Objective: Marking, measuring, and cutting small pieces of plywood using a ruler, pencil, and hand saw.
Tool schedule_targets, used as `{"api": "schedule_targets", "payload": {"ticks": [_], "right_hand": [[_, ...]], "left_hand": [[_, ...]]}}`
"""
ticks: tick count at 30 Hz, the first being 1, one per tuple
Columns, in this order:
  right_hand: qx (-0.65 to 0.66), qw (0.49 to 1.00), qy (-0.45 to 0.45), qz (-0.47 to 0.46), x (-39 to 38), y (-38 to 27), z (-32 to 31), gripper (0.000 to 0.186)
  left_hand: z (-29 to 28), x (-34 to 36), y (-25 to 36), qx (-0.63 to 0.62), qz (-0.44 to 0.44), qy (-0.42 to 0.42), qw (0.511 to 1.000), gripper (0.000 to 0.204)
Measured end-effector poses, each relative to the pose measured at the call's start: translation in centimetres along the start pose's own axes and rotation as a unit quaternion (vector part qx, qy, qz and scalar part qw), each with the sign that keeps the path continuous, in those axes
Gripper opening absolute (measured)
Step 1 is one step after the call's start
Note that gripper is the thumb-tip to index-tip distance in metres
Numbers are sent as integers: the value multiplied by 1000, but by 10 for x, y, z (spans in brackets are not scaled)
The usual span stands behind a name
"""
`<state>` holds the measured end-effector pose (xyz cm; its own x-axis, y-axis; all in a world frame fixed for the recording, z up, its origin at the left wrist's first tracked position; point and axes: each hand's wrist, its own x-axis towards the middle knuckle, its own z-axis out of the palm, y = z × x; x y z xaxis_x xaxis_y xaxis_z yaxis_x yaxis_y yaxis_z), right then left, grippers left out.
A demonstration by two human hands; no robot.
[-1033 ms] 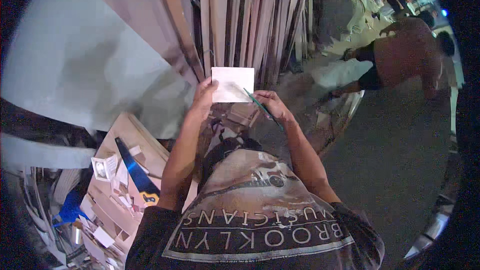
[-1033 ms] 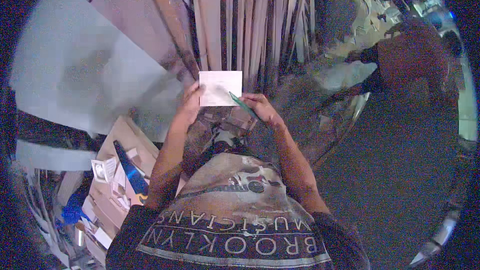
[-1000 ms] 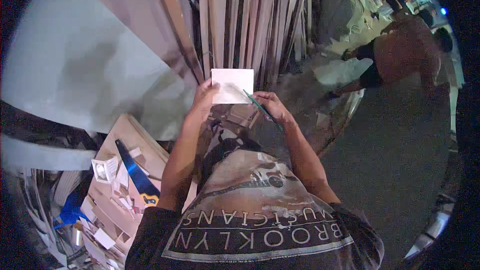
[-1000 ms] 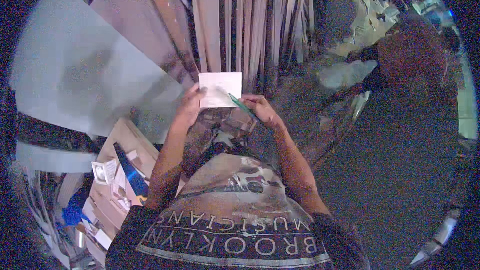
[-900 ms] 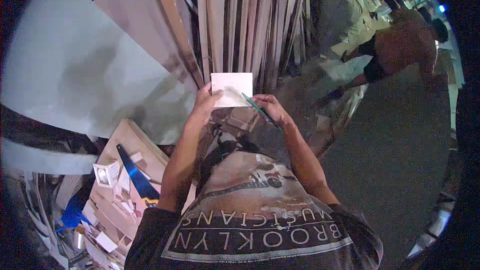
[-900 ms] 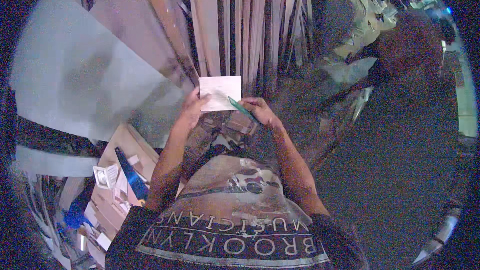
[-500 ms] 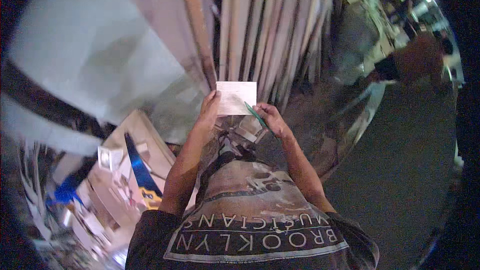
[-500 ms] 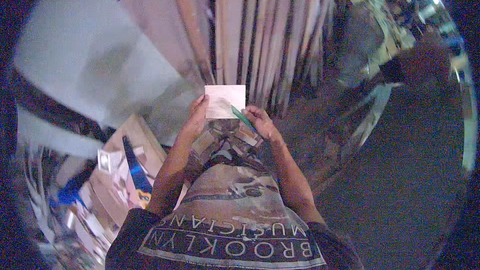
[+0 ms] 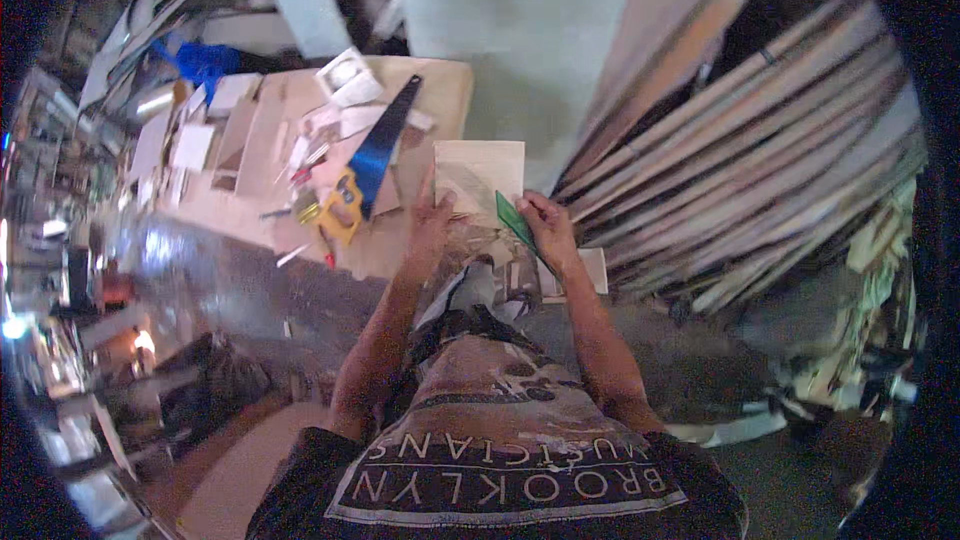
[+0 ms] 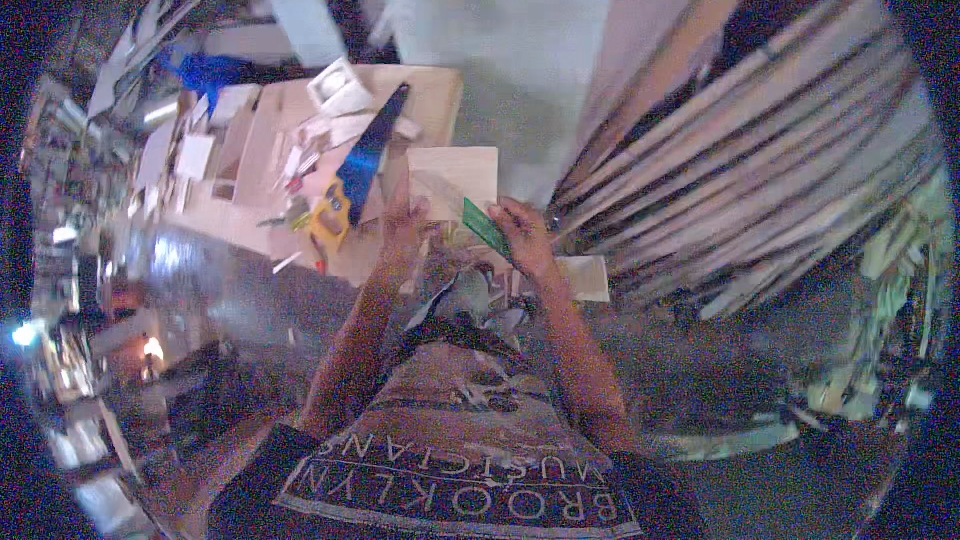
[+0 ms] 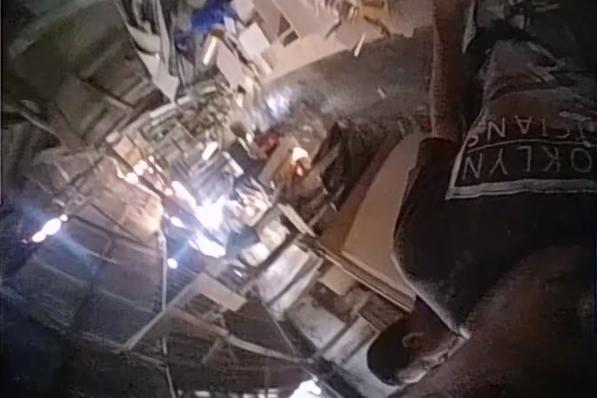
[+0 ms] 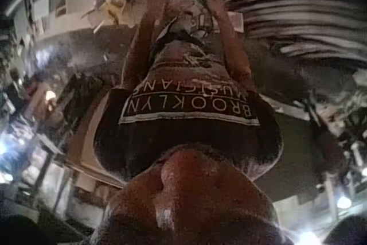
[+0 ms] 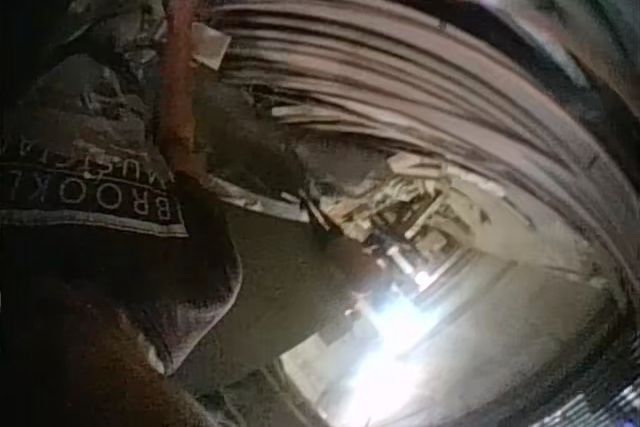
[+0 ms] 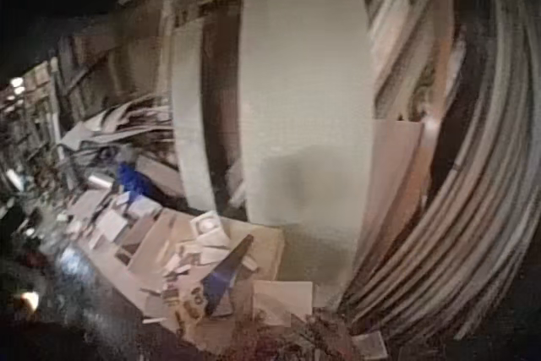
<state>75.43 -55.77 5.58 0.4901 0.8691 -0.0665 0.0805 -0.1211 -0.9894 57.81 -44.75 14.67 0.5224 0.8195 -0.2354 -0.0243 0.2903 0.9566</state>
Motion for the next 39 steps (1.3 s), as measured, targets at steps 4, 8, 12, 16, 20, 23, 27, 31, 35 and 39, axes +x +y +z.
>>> {"api": "schedule_targets", "payload": {"ticks": [4,8,12,16,20,23,27,31,35,39], "right_hand": [[60,993,-96,-18,3,-58,62,53],[20,989,-121,-81,9,-66,101,57],[-28,985,-168,-31,11,-80,136,63],[7,981,-186,-50,20,-90,196,69],[41,983,-170,-54,37,-89,268,56],[4,991,-134,-25,64,-75,337,33],[7,987,-160,4,64,-105,431,21],[-57,984,-161,-44,62,-98,511,29],[-77,969,-219,-87,74,-92,566,28],[-39,948,-305,84,59,-129,596,27]], "left_hand": [[-65,-15,-2,-84,89,46,991,62],[-103,-25,6,-92,80,89,988,63],[-148,-30,11,-102,29,106,989,63],[-205,-30,14,-118,71,81,987,62],[-270,-16,35,-115,70,88,987,58],[-338,-1,53,-117,78,92,986,51],[-448,-12,61,-62,17,136,989,43],[-531,-42,56,-25,-42,132,990,42],[-566,-63,59,-101,20,210,972,40],[-607,-66,53,-72,39,242,967,49]]}}
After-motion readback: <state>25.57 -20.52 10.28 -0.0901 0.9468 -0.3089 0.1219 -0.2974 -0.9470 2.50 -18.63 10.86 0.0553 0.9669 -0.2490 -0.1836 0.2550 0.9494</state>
